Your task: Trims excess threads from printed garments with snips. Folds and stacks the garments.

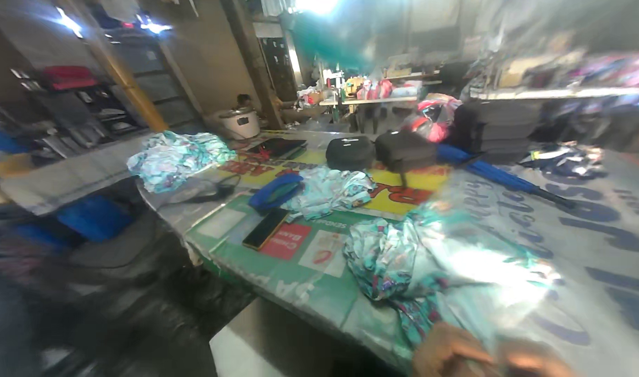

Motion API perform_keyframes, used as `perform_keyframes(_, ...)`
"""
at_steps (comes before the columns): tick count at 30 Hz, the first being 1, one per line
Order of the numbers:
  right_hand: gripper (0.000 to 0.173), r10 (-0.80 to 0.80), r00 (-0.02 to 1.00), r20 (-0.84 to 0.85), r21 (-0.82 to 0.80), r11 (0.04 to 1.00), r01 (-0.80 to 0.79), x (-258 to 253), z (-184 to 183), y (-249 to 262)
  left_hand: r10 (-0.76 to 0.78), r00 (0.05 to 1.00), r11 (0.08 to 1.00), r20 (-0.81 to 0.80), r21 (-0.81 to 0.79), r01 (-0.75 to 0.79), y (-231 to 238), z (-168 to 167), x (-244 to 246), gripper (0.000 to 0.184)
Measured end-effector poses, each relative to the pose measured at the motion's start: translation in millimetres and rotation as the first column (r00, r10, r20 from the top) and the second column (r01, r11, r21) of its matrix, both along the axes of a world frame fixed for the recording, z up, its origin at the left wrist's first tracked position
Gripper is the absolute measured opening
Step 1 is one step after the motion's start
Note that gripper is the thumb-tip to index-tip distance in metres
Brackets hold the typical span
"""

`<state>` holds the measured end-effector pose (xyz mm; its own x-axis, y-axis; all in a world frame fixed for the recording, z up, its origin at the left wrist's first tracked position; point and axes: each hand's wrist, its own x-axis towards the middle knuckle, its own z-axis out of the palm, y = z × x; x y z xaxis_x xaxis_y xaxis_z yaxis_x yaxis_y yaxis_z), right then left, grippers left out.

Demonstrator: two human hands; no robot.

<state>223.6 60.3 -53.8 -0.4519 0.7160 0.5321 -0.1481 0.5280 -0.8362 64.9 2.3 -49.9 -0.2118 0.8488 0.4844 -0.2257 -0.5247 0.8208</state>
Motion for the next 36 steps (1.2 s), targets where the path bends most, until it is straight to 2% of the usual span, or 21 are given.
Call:
perform_keyframes(4,0.008,-0.017,1.000,-0.009,-0.112,0.994,0.016,-4,15,-3,-0.047,0.998,0.999,0.032,-0.016,0.047,3,-4,-4,0.016)
perform_keyframes(8,0.006,-0.077,0.997,0.011,-0.218,0.973,0.078,-8,25,-6,-0.057,0.969,0.983,0.239,-0.158,0.096,6,0,-5,0.014)
perform_keyframes(11,0.004,-0.051,0.999,-0.014,-0.230,0.972,0.047,-10,22,-4,-0.090,0.905,0.956,0.416,-0.220,0.196,7,4,-4,0.012)
perform_keyframes(15,0.007,0.001,0.994,-0.109,-0.334,0.942,-0.038,-7,22,-6,-0.128,0.838,0.929,0.530,-0.232,0.288,4,5,-4,0.013)
perform_keyframes(17,0.006,-0.017,0.994,-0.107,-0.338,0.941,-0.021,-5,22,-9,-0.112,0.823,0.926,0.557,-0.243,0.290,4,7,-5,0.013)
perform_keyframes(20,0.005,-0.147,0.989,0.016,-0.251,0.957,0.146,-4,28,-16,-0.091,0.823,0.934,0.560,-0.240,0.266,2,8,-7,0.013)
perform_keyframes(22,0.026,-0.255,0.956,0.147,-0.136,0.952,0.275,-4,36,-23,-0.082,0.827,0.940,0.557,-0.232,0.250,1,9,-6,0.012)
perform_keyframes(24,0.035,-0.340,0.911,0.235,-0.029,0.934,0.357,-3,41,-29,-0.075,0.838,0.947,0.540,-0.224,0.229,0,10,-5,0.012)
perform_keyframes(30,0.027,-0.439,0.852,0.285,0.268,0.890,0.369,0,45,-33,-0.083,0.857,0.958,0.508,-0.197,0.210,-1,9,-5,0.013)
perform_keyframes(36,0.021,-0.513,0.807,0.294,0.376,0.838,0.395,-3,44,-29,-0.089,0.887,0.962,0.454,-0.191,0.194,0,6,-5,0.013)
